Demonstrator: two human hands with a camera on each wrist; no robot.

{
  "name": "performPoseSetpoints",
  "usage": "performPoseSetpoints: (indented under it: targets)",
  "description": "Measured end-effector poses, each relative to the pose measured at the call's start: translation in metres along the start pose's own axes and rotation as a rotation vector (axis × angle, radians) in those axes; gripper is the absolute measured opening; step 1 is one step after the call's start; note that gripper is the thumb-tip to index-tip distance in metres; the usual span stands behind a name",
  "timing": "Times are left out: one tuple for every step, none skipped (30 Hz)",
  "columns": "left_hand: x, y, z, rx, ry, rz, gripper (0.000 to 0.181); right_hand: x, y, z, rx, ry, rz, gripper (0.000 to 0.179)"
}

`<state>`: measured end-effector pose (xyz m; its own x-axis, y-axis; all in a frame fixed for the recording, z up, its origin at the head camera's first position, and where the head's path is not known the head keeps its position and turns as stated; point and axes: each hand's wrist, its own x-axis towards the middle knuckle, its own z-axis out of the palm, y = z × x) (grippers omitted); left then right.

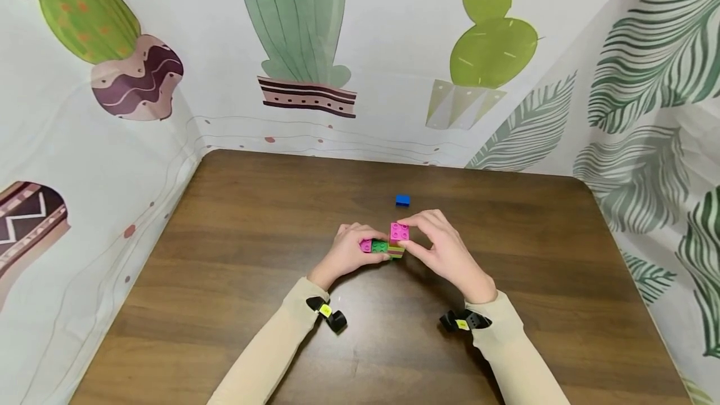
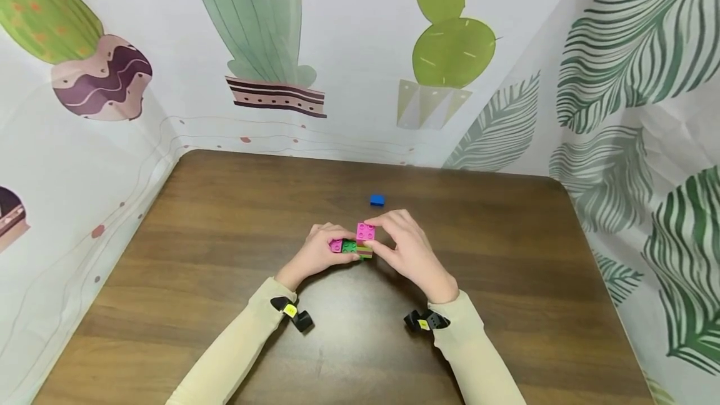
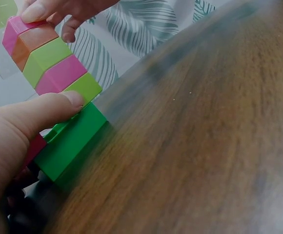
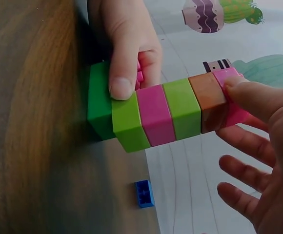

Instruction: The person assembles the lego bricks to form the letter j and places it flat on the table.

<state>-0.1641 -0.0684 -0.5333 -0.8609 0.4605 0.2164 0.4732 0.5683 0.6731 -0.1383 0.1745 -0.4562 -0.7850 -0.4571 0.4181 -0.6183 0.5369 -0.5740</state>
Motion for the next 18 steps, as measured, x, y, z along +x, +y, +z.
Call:
performPoseSetpoints:
  targets:
    - [0.0001,-0.0003,0.0002,0.001,-0.003,0.0,0.038,-0.0006,0.0001,0.0005,0.009,-0.003,0.013,0.037]
    - [0.0002,-0.0005,0.0003,0.0,-0.008,-0.002,0.038,-0.0011,-0.0002,0.0007,0.019,-0.006,0.029,0.036]
    - [0.0002,-0.0005,0.0003,-0.001,-0.011,-0.003,0.038,-0.0015,-0.0004,0.0009,0.028,-0.011,0.045,0.036]
    - [0.0002,-0.0005,0.0001,-0.002,-0.012,-0.003,0.038,-0.0017,-0.0009,0.0011,0.037,-0.015,0.059,0.036]
    - [0.0003,-0.0003,-0.0002,-0.004,-0.014,-0.004,0.039,-0.0019,-0.0012,0.0011,0.041,-0.018,0.071,0.035]
    - [0.0003,-0.0001,-0.0004,-0.007,-0.014,-0.005,0.039,-0.0021,-0.0017,0.0011,0.039,-0.017,0.079,0.035]
    - [0.0001,0.0,-0.0005,-0.011,-0.013,-0.005,0.038,-0.0022,-0.0023,0.0011,0.034,-0.019,0.084,0.035]
    - [-0.0001,0.0002,-0.0006,-0.012,-0.013,-0.005,0.038,-0.0024,-0.0033,0.0009,0.028,-0.019,0.085,0.035]
    - [-0.0003,0.0004,-0.0006,-0.01,-0.012,-0.005,0.038,-0.0026,-0.0039,0.0008,0.018,-0.017,0.083,0.036]
    - [-0.0005,0.0005,-0.0005,-0.008,-0.012,-0.004,0.038,-0.0029,-0.0043,0.0008,0.005,-0.014,0.078,0.036]
    - [-0.0005,0.0007,-0.0004,-0.006,-0.013,-0.005,0.038,-0.0031,-0.0045,0.0008,-0.01,-0.01,0.07,0.037]
    - [-0.0007,0.0011,-0.0006,-0.006,-0.01,-0.002,0.038,-0.0033,-0.0048,0.0007,-0.023,-0.006,0.064,0.037]
    - [-0.0006,0.0012,-0.0006,-0.005,-0.008,0.0,0.038,-0.0033,-0.005,0.0006,-0.034,-0.003,0.059,0.038]
    - [-0.0004,0.0013,-0.0009,-0.003,-0.005,0.0,0.038,-0.0033,-0.0051,0.0006,-0.041,0.0,0.054,0.038]
    - [-0.0002,0.0012,-0.0011,-0.004,-0.003,0.001,0.037,-0.0031,-0.0049,0.0008,-0.046,0.0,0.053,0.038]
    - [-0.0001,0.0011,-0.0014,-0.005,-0.001,0.001,0.037,-0.003,-0.0047,0.0011,-0.045,-0.003,0.056,0.038]
    - [0.0001,0.0009,-0.0017,-0.004,0.0,0.002,0.037,-0.0031,-0.0045,0.0013,-0.043,-0.005,0.058,0.039]
    - [0.0002,0.0006,-0.002,-0.004,0.0,0.003,0.037,-0.0031,-0.0044,0.0015,-0.04,-0.008,0.063,0.039]
